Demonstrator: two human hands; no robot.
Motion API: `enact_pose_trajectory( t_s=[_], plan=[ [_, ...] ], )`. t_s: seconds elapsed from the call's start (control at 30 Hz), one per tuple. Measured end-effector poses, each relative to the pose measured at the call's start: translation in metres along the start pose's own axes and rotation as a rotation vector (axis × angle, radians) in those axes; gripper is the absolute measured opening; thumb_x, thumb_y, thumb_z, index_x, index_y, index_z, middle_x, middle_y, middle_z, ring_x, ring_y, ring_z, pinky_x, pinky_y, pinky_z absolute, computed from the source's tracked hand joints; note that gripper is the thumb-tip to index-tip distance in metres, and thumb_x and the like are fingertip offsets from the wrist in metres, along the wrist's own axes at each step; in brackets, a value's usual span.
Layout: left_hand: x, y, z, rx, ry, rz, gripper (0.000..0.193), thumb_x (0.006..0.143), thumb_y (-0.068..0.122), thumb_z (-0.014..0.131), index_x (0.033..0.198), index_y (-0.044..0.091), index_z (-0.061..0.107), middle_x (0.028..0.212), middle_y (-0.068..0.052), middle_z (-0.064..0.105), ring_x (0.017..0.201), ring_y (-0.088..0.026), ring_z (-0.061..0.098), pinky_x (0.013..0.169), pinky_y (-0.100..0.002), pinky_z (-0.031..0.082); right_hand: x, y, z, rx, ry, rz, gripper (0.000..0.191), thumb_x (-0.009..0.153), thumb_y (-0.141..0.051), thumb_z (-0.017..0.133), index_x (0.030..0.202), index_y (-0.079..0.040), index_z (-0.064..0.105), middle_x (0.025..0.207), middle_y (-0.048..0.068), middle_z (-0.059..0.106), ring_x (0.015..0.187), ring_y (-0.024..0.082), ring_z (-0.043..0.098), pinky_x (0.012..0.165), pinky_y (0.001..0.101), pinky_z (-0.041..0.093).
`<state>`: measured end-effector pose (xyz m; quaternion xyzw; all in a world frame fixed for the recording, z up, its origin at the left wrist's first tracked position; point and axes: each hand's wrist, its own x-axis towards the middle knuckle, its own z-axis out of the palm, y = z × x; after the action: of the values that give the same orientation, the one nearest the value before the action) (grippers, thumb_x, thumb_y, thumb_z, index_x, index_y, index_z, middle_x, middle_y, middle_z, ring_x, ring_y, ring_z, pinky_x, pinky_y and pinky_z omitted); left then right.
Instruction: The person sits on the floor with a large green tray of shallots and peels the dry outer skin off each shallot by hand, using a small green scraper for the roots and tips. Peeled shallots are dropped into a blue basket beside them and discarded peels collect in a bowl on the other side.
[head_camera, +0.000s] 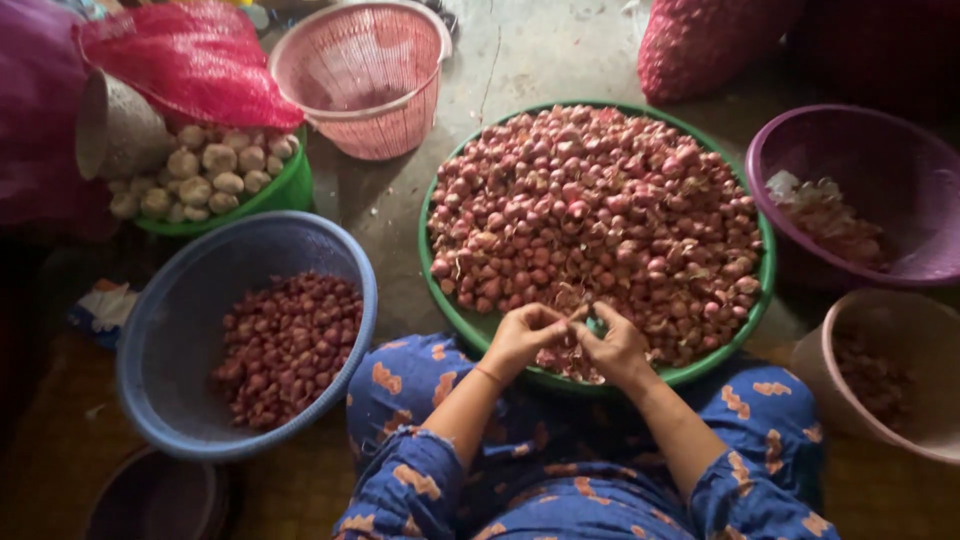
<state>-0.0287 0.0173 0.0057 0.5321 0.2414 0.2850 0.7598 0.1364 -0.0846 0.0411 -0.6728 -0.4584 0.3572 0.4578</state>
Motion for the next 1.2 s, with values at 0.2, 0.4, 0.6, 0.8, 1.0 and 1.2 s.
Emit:
enact_pose_trajectory(
  t_s=[0.2,0.4,0.6,0.8,1.0,1.2],
  plan=[
    [-0.002,-0.002,-0.004,-0.206,0.177,-0.009,0.021,0.091,0.012,0.077,0.105,-0.001,0.068,0.097,-0.010,0.075,0.084,-0.016,0.073,0.075,-0.028,0.060,0.003,0.005,-0.004,0.228,-0.165,-0.076,0.037,0.102,-0.020,0.050,0.138,-0.010,0.054,0.085,0.002,0.064,0.070,0.008,0.057,0.063,0.0230,0.048],
    [-0.006,0.001,-0.001,-0.169,0.146,0.024,0.022,0.092,0.011,0.078,0.105,-0.003,0.068,0.096,-0.010,0.074,0.084,-0.014,0.071,0.077,-0.027,0.060,-0.004,-0.003,0.007,0.085,-0.155,-0.057,0.033,0.102,-0.016,0.054,0.134,-0.011,0.059,0.084,0.003,0.058,0.070,0.012,0.053,0.063,0.0286,0.045],
    [-0.004,-0.007,0.000,-0.059,0.160,0.096,0.015,0.090,0.003,0.077,0.102,-0.003,0.069,0.095,-0.009,0.075,0.085,-0.014,0.072,0.078,-0.028,0.061,-0.007,-0.005,0.008,0.015,-0.078,-0.247,0.027,0.100,-0.014,0.054,0.127,-0.010,0.059,0.102,-0.002,0.071,0.093,0.009,0.067,0.080,0.0267,0.053],
    [-0.006,-0.014,0.011,0.152,0.112,0.253,0.012,0.091,-0.006,0.076,0.098,-0.004,0.067,0.095,-0.010,0.074,0.089,-0.013,0.072,0.081,-0.029,0.062,-0.002,0.008,0.008,0.100,-0.104,-0.058,0.023,0.104,-0.015,0.055,0.124,-0.007,0.062,0.091,0.002,0.065,0.082,0.010,0.061,0.073,0.0264,0.052],
    [-0.006,-0.002,0.005,-0.027,0.115,0.173,0.018,0.094,0.002,0.070,0.112,0.001,0.067,0.103,-0.007,0.073,0.094,-0.012,0.071,0.084,-0.027,0.060,0.003,0.008,-0.011,0.257,-0.171,0.045,0.031,0.102,-0.014,0.048,0.132,-0.011,0.057,0.079,0.003,0.062,0.066,0.010,0.056,0.059,0.0246,0.047],
    [-0.006,-0.005,0.003,-0.103,0.115,0.056,0.016,0.093,0.008,0.073,0.105,0.002,0.064,0.094,-0.003,0.071,0.084,-0.010,0.069,0.074,-0.026,0.059,0.002,0.016,0.002,0.482,-0.247,-0.047,0.023,0.105,-0.011,0.049,0.127,-0.005,0.055,0.083,0.000,0.060,0.069,0.008,0.055,0.059,0.0239,0.047]
  ],
)
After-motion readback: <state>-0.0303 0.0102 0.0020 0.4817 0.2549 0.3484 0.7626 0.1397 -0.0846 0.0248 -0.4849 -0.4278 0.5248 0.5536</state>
